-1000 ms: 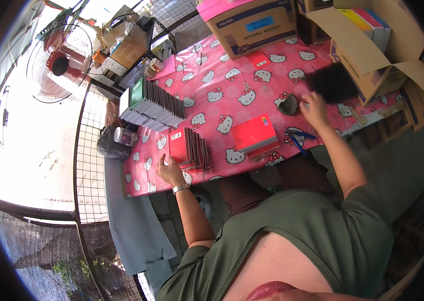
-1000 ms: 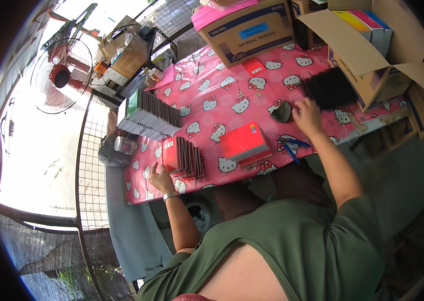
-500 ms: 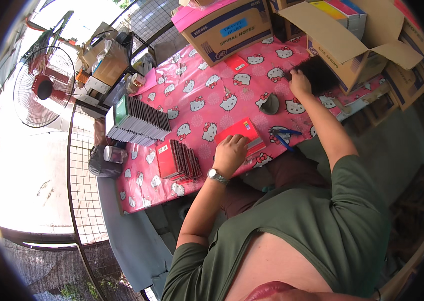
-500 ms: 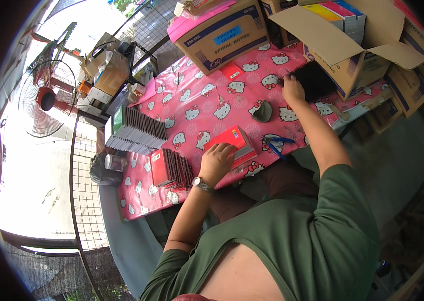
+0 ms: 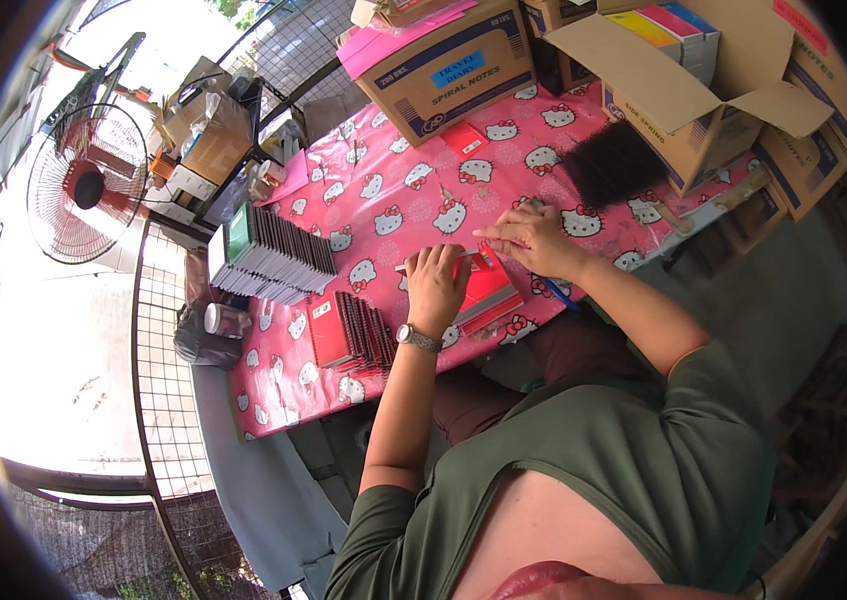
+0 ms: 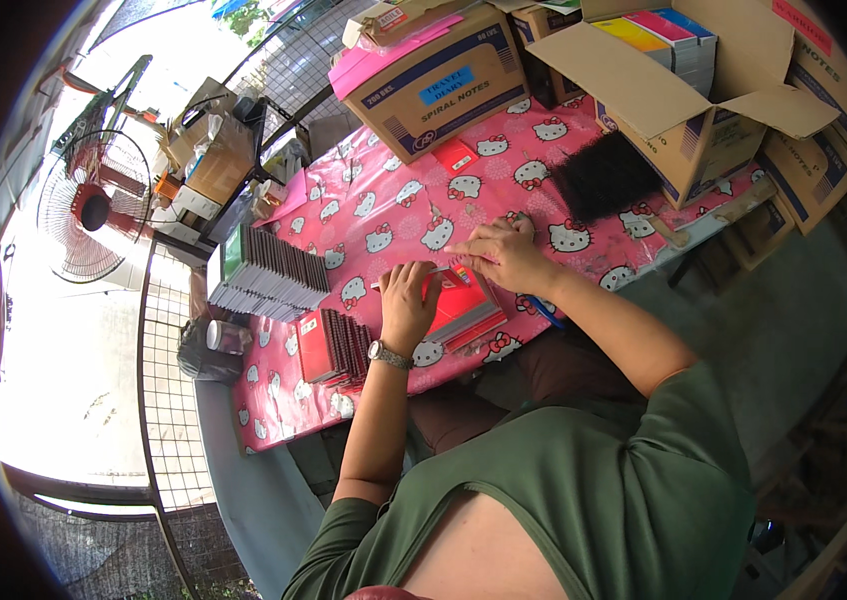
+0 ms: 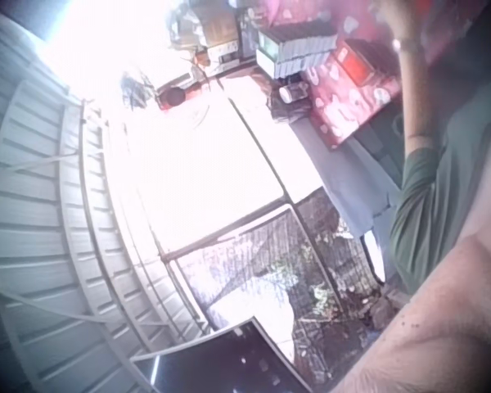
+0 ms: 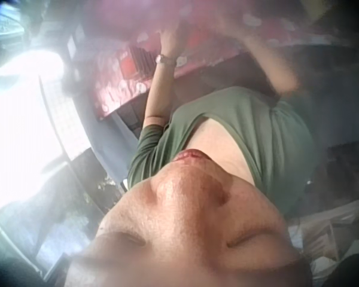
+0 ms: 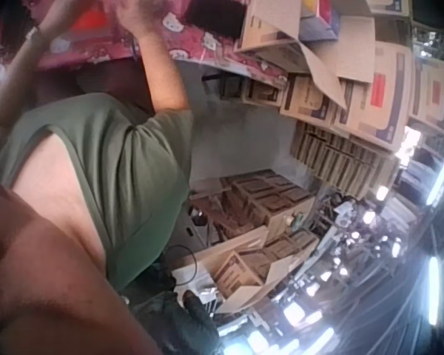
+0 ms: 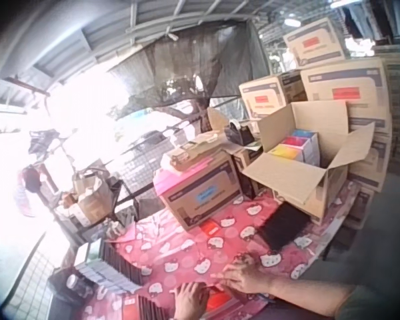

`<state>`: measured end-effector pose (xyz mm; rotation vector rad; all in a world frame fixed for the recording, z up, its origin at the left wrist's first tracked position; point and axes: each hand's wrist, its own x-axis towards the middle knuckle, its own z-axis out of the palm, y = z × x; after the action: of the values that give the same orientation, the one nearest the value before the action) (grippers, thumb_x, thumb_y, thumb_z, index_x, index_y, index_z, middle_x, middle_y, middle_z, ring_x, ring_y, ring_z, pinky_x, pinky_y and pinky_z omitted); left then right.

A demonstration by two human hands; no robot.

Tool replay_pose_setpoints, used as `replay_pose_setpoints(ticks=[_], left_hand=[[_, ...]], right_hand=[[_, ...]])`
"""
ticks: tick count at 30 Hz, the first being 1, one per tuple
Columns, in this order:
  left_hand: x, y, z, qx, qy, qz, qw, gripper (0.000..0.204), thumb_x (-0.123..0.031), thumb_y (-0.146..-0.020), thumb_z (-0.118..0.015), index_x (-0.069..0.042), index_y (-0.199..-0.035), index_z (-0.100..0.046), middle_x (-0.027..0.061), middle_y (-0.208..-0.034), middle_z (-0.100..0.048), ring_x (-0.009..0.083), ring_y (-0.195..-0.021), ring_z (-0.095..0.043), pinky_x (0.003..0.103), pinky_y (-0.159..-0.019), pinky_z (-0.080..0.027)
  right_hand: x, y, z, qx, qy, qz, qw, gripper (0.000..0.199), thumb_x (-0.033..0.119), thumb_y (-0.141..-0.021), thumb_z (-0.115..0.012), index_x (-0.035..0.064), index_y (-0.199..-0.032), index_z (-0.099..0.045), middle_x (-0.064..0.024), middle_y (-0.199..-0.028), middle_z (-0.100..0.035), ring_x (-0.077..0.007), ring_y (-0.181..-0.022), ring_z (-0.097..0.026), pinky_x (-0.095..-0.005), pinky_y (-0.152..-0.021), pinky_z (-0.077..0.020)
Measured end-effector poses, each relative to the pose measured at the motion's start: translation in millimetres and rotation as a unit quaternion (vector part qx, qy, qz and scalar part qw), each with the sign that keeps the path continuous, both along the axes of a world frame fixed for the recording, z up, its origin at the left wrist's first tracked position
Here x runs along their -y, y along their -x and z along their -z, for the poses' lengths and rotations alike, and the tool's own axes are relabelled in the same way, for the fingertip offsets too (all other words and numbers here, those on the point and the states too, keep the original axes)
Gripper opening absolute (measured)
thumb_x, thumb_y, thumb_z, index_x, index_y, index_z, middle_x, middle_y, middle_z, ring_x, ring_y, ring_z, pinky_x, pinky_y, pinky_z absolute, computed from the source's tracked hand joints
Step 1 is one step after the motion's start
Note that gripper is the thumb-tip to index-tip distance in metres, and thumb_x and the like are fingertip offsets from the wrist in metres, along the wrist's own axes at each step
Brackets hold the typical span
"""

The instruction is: The person organizes a stack of notebooks, placing a metal spring onto the side of a notebook cover and then setting it onto a stack.

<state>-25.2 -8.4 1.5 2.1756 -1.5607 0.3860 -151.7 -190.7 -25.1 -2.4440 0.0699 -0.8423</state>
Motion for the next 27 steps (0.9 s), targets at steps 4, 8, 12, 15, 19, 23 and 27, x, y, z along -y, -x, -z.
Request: replay_pose_setpoints(ticks=[4, 8, 12, 15, 19, 23, 27], left_hand=[[-1.3, 0.1, 0.2, -0.004, -0.002, 0.004, 1.000, 0.016, -0.018, -0.090, -0.064, -0.008, -0.102, -0.064, 0.0084, -0.094, -0.065, 0.0288, -0.093, -0.060, 0.042, -0.087, -0.040], [-1.4, 2.4, 2.7, -0.014, 0.006, 0.007, 1.000, 0.014, -0.018, -0.090, -0.064, -0.008, -0.099, -0.065, 0.0078, -0.093, -0.066, 0.0286, -0.092, -0.060, 0.042, -0.087, -0.040], [-0.4, 3.2, 1.3, -0.008, -0.009, 0.001, 1.000, 0.018, -0.018, -0.090, -0.063, -0.007, -0.105, -0.062, 0.0085, -0.095, -0.065, 0.0292, -0.094, -0.059, 0.042, -0.089, -0.040], [4.0, 14.4, 4.4, 0.015, 0.035, 0.015, 0.999, 0.024, -0.016, -0.090, -0.061, -0.006, -0.112, -0.058, 0.0094, -0.100, -0.064, 0.0298, -0.096, -0.059, 0.043, -0.092, -0.039], [6.7, 21.4, 7.4, 0.037, 0.026, 0.033, 0.998, 0.027, -0.014, -0.088, -0.063, -0.006, -0.112, -0.055, 0.0100, -0.102, -0.062, 0.0311, -0.098, -0.057, 0.044, -0.093, -0.039], [3.2, 22.1, 7.2, 0.028, 0.012, 0.035, 0.999, 0.025, -0.014, -0.088, -0.064, -0.006, -0.110, -0.055, 0.0104, -0.100, -0.062, 0.0314, -0.097, -0.058, 0.044, -0.093, -0.039], [-8.4, 19.0, 7.2, 0.012, -0.001, 0.031, 0.999, 0.022, -0.014, -0.088, -0.064, -0.006, -0.107, -0.056, 0.0108, -0.098, -0.063, 0.0314, -0.098, -0.058, 0.044, -0.098, -0.038]], right_hand=[[-5.4, 0.4, -1.0, 0.054, -0.009, 0.015, 0.998, 0.021, 0.024, -0.087, -0.071, 0.0287, -0.107, -0.075, 0.0087, -0.097, -0.062, -0.0108, -0.090, -0.057, -0.0381, -0.087, -0.0258], [-6.8, -1.6, 1.0, 0.068, -0.073, -0.026, 0.995, 0.019, 0.019, -0.086, -0.071, 0.0215, -0.104, -0.075, 0.0030, -0.096, -0.062, -0.0151, -0.089, -0.058, -0.0392, -0.084, -0.0368], [-1.6, 3.1, 1.8, 0.003, -0.158, -0.127, 0.979, 0.023, 0.016, -0.088, -0.069, 0.0102, -0.110, -0.071, -0.0050, -0.096, -0.062, -0.0222, -0.086, -0.061, -0.0377, -0.078, -0.0480], [-9.0, 12.8, -10.2, 0.002, -0.143, -0.112, 0.983, 0.035, 0.018, -0.091, -0.068, 0.0056, -0.123, -0.062, -0.0100, -0.093, -0.062, -0.0262, -0.083, -0.063, -0.0389, -0.077, -0.0503], [-10.0, 12.0, -24.6, 0.012, -0.148, -0.089, 0.985, 0.044, 0.022, -0.093, -0.067, 0.0038, -0.131, -0.051, -0.0135, -0.086, -0.063, -0.0286, -0.079, -0.065, -0.0411, -0.075, -0.0512], [-14.9, 15.8, -42.8, -0.131, -0.130, -0.091, 0.979, 0.034, 0.021, -0.094, -0.063, 0.0057, -0.124, -0.054, -0.0148, -0.091, -0.066, -0.0316, -0.085, -0.067, -0.0441, -0.076, -0.0516], [17.8, -25.9, -25.4, -0.220, -0.205, -0.100, 0.948, 0.032, 0.025, -0.093, -0.063, 0.0075, -0.119, -0.054, -0.0174, -0.095, -0.067, -0.0322, -0.089, -0.066, -0.0425, -0.080, -0.0509]])
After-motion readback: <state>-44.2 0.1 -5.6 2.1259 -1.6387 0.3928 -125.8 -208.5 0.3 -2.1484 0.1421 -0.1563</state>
